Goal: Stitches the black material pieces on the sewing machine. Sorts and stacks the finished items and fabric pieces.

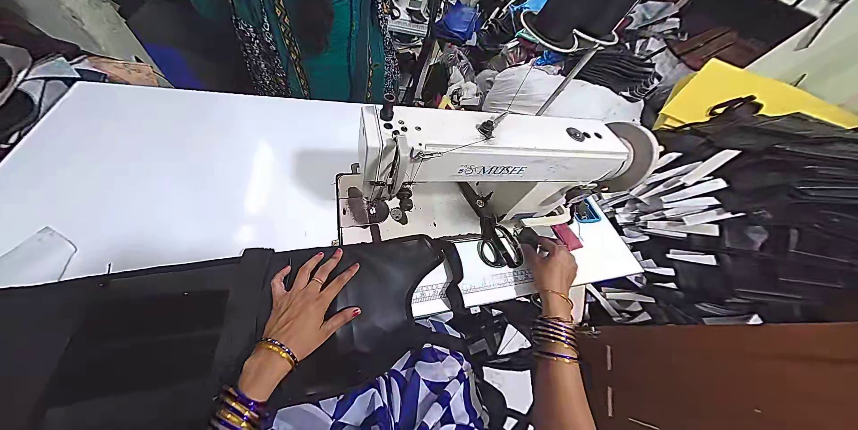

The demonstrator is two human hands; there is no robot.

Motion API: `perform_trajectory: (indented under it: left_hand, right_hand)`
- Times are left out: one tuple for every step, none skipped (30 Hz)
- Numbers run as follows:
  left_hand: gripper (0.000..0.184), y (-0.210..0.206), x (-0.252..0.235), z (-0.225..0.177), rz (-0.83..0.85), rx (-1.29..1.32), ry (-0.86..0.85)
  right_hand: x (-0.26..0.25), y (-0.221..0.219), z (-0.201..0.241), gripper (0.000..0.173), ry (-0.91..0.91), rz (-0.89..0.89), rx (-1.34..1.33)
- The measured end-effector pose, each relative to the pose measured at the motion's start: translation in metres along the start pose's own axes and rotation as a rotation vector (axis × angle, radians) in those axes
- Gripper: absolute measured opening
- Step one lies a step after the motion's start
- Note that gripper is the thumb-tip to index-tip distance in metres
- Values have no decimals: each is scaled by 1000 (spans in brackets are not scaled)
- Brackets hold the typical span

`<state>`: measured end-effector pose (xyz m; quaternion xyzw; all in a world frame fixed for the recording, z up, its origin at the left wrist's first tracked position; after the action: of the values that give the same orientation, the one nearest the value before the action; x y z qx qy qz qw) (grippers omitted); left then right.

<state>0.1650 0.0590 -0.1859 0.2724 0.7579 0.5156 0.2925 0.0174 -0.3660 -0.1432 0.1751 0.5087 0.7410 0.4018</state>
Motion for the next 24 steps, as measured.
perform_trajectory:
  left_hand:
    - [73,0,0,0,8,1,2]
    - [73,0,0,0,14,2,4]
    - [73,1,0,0,18,5,7]
    - [73,1,0,0,21,9,10]
    - [73,2,0,0,23,11,12]
    - [74,2,0,0,26,10,12]
    - [74,2,0,0,31,10,12]
    - [74,1,0,0,32,7,12]
    - [75,1,0,0,28,1,10]
    - [76,1,0,1,24,-1,9]
    - [76,1,0,0,17,1,9]
    - [76,1,0,0,17,3,8]
    - [76,1,0,0,20,3,7]
    - [76,1,0,0,15,3,5]
    - [76,1,0,0,10,1,4]
    - [75,0,0,1,8,1,4]
    - [75,0,0,1,11,1,6]
    - [74,1,0,0,21,6,13]
    - [72,2,1,0,24,20,16]
    - [72,3,1,-1,28,33,14]
    - [72,3,1,-1,39,39,14]
    - [72,4,0,-2,47,49,13]
    - [71,5,-1,-2,56,65,12]
    - [70,6,-4,-3,69,80,14]
  right_hand:
    - [-3,-2,-4,27,-9,-29,-18]
    - [-5,-4,-9,25,-32,-59,-61]
    - [-8,-4,-12,24,-65,-75,-110]
    - [-9,-3,-13,24,-90,-83,-140]
    - [-9,-2,-14,25,-111,-83,-156]
    - [-10,-1,-13,25,-129,-75,-152]
    - [-10,1,-11,27,-141,-64,-139]
    - [-10,1,-10,28,-151,-52,-117]
    - [-10,2,-9,31,-155,-40,-95]
    - [-11,3,-7,33,-146,-32,-71]
    - [-11,3,-5,34,-127,-21,-39]
    - [-11,2,-3,35,-109,-11,-2]
    - [-10,2,-1,34,-98,-6,36]
    - [-10,2,2,33,-94,-4,67]
    - [-10,1,2,32,-100,-7,78]
    - [-11,2,2,30,-112,-13,64]
    - [-13,1,0,29,-131,-26,22]
    - [-14,1,-5,29,-157,-49,-49]
    - [-15,-1,-12,29,-184,-95,-154]
    - [-15,-4,-20,30,-201,-169,-276]
    - [-10,-4,-24,31,-204,-261,-365]
    - [-2,-1,-20,32,-181,-357,-383]
    - [8,2,-8,31,-121,-446,-335]
    - [18,1,9,29,-16,-512,-271]
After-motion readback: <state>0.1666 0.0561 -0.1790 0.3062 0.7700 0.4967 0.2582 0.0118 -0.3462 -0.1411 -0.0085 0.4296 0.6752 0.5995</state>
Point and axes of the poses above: each hand's wrist, its own x-axis away from the middle knuckle, its own y-axis out of the back of the hand, z = x × y, the point moved 1 cm from there along -x, towards the middle knuckle, and after that the axes turned 2 degrees about z, right-handed, at the moved point
